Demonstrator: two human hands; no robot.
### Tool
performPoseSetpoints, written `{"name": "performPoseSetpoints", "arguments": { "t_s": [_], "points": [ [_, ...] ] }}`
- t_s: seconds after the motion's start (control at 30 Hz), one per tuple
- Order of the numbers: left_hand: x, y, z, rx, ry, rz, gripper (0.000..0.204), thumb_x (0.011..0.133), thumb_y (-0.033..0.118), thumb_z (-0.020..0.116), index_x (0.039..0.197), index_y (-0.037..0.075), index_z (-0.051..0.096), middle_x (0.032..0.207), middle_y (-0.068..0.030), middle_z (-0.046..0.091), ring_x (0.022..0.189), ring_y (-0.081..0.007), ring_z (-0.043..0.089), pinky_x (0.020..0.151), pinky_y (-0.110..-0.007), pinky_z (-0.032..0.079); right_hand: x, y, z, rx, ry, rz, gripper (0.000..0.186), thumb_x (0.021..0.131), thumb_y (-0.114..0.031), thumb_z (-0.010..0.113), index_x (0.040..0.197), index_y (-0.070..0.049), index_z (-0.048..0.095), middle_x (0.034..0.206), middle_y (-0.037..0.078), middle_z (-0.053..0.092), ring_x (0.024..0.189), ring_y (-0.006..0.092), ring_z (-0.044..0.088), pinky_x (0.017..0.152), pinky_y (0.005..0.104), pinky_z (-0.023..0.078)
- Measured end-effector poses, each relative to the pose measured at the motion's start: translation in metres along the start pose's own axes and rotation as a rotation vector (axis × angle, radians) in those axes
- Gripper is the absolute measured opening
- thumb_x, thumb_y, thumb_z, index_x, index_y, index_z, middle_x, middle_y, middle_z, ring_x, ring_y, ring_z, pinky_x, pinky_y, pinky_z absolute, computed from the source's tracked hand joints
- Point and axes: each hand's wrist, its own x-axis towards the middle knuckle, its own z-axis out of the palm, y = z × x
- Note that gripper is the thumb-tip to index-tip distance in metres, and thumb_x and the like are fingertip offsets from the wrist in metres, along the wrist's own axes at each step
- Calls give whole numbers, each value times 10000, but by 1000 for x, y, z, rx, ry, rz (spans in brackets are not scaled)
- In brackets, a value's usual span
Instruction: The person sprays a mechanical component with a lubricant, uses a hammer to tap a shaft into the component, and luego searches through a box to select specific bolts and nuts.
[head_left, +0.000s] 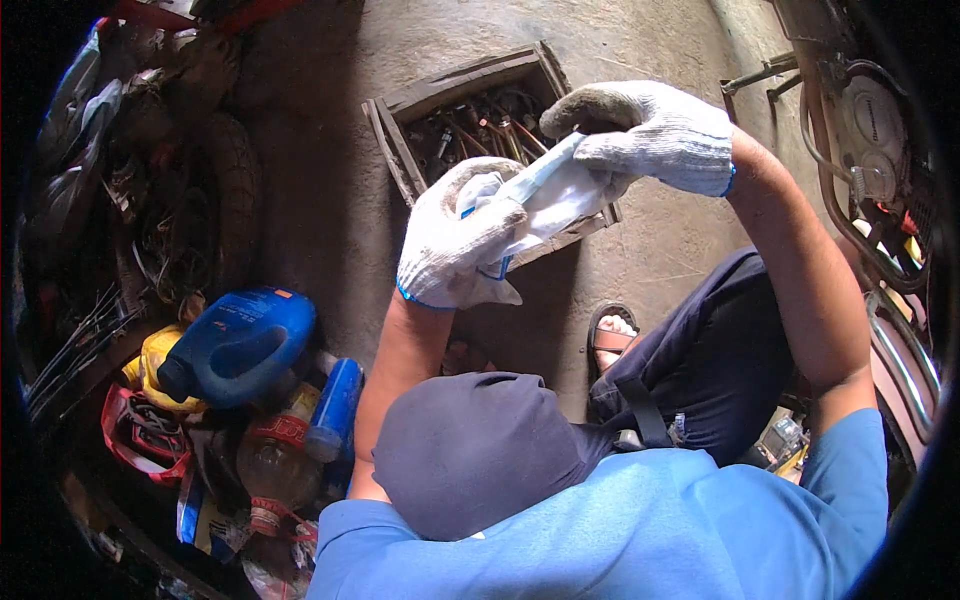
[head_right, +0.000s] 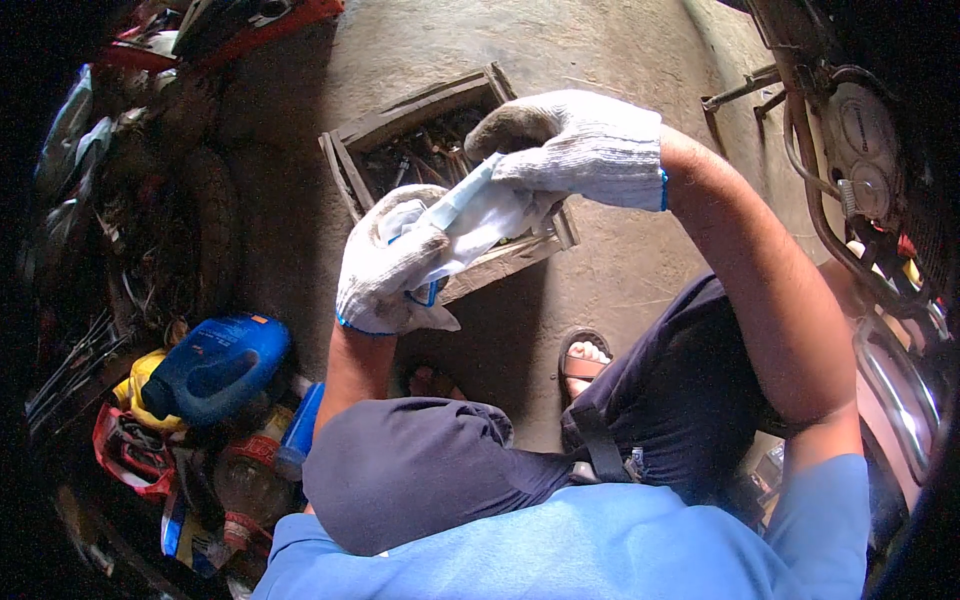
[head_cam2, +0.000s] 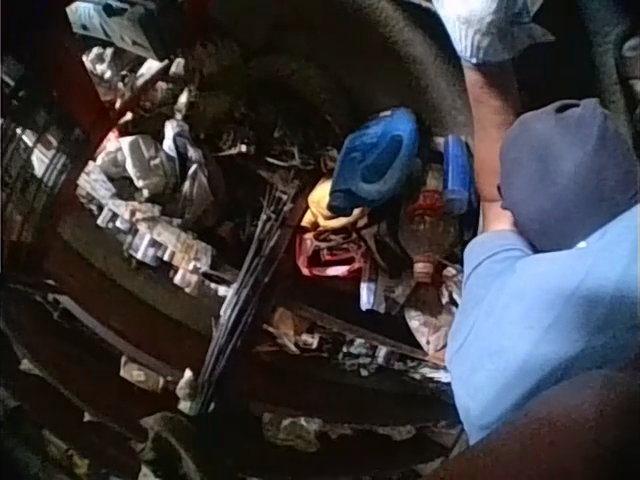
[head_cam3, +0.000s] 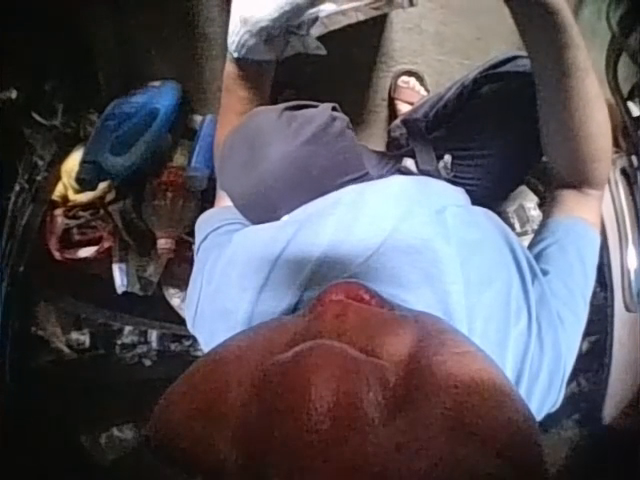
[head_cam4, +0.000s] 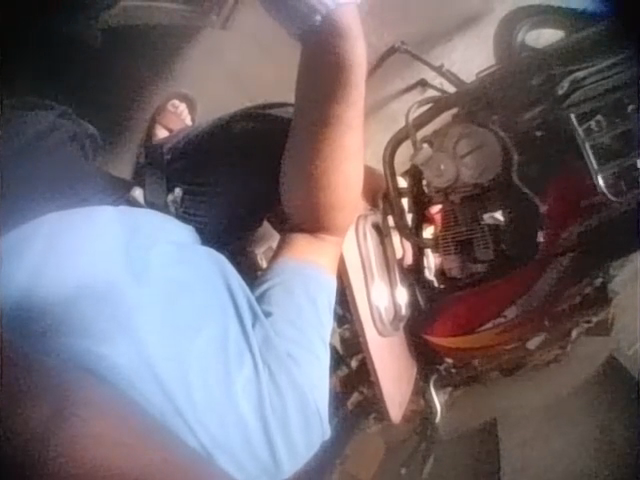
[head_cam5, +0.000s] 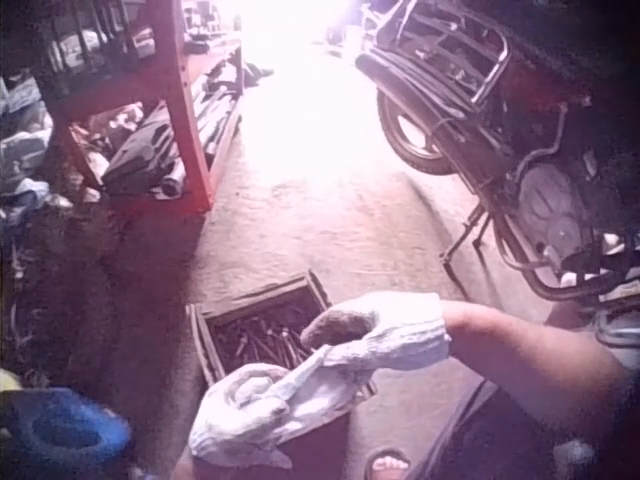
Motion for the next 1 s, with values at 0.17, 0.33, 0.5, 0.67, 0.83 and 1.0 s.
{"name": "performPoseSetpoints", "arguments": {
  "t_s": [0.17,0.33,0.5,0.67,0.83,1.0],
  "points": [
    [1,-9,-11,-85,-23,-22,433,846,140,812,1218,-23,661,1106,-96,720,1000,-172,686,900,-343,563,6,-3,2,-98,8,58,302,974,-236,722,1178,-16,693,973,61,730,833,121,697,733,284,602],
    [3,-11,-14,20,18,23,322,924,183,747,1164,-20,676,1070,-96,721,928,-158,695,838,-299,570,5,-11,8,-109,52,98,273,965,-211,738,1163,-26,705,982,51,741,839,112,699,738,280,602],
    [1,-6,-8,-13,33,-75,320,906,239,783,1098,-1,695,950,-32,720,856,-89,656,757,-268,547,5,-14,13,-213,51,55,241,958,-176,740,1153,-37,714,970,42,746,849,103,699,755,275,600],
    [0,-8,-18,67,-41,-8,300,885,209,806,1096,25,698,919,-29,713,800,-87,649,687,-254,536,3,-17,13,-238,48,53,231,939,-148,754,1137,-37,716,973,39,754,869,96,688,816,284,582],
    [0,0,-18,244,-129,-71,370,871,206,820,1159,11,695,929,-66,730,771,-113,661,637,-254,529,-3,-11,11,-428,-15,-136,281,897,-236,789,1112,-65,729,969,88,758,879,170,695,855,351,562],
    [-28,0,-80,-151,-29,300,499,884,211,796,1300,24,595,979,-89,686,727,-170,650,666,-349,542,-17,-13,-22,-429,241,10,367,989,-177,713,1330,-57,656,1173,79,726,1068,150,677,976,320,552]
  ]
}}
